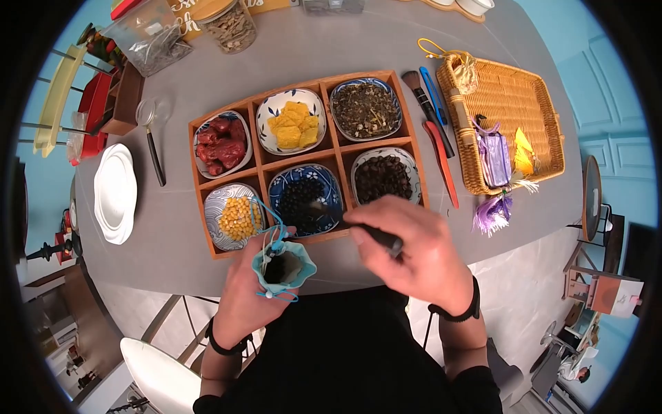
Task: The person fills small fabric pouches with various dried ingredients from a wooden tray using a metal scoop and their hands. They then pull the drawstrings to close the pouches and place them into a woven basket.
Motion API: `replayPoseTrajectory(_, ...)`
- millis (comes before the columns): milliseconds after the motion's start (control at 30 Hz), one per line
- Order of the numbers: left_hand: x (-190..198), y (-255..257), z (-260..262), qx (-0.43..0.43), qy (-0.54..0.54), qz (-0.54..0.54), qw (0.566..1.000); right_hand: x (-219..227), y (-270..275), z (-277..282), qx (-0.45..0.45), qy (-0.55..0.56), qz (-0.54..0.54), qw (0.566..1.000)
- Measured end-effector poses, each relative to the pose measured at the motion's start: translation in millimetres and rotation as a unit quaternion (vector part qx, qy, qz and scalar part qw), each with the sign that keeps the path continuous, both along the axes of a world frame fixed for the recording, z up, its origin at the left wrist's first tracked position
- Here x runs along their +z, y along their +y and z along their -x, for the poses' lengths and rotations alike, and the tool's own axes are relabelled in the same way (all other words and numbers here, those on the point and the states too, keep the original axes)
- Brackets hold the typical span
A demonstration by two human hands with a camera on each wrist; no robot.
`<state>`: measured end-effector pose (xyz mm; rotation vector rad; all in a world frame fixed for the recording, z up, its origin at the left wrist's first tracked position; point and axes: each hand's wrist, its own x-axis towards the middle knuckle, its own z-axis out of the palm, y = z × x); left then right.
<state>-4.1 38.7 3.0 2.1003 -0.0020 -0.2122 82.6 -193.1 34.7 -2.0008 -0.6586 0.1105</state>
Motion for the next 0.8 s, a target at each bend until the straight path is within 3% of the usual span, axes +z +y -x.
replayPoseTrajectory(100,7,-1,-3,-0.016,0.009,-0.024,1.000,-12,0,-12,-0.045,0.015,-0.044,0.998)
replayPoseTrajectory(300,11,-4,-8,-0.065,-0.029,-0.062,0.996,-27,-8,-9,-0.018,0.109,-0.059,0.992)
replayPoseTrajectory(400,14,-7,-9,-0.074,-0.024,-0.074,0.994,-32,-6,3,-0.122,0.273,-0.150,0.942)
replayPoseTrajectory(500,15,-7,-11,-0.082,-0.006,-0.082,0.993,-30,4,6,-0.171,0.323,-0.149,0.919)
replayPoseTrajectory(667,18,-6,-13,-0.085,0.035,-0.078,0.993,-36,11,8,-0.203,0.334,-0.172,0.904)
replayPoseTrajectory(800,9,-1,-3,-0.027,0.024,-0.033,0.999,-41,11,10,-0.231,0.320,-0.213,0.894)
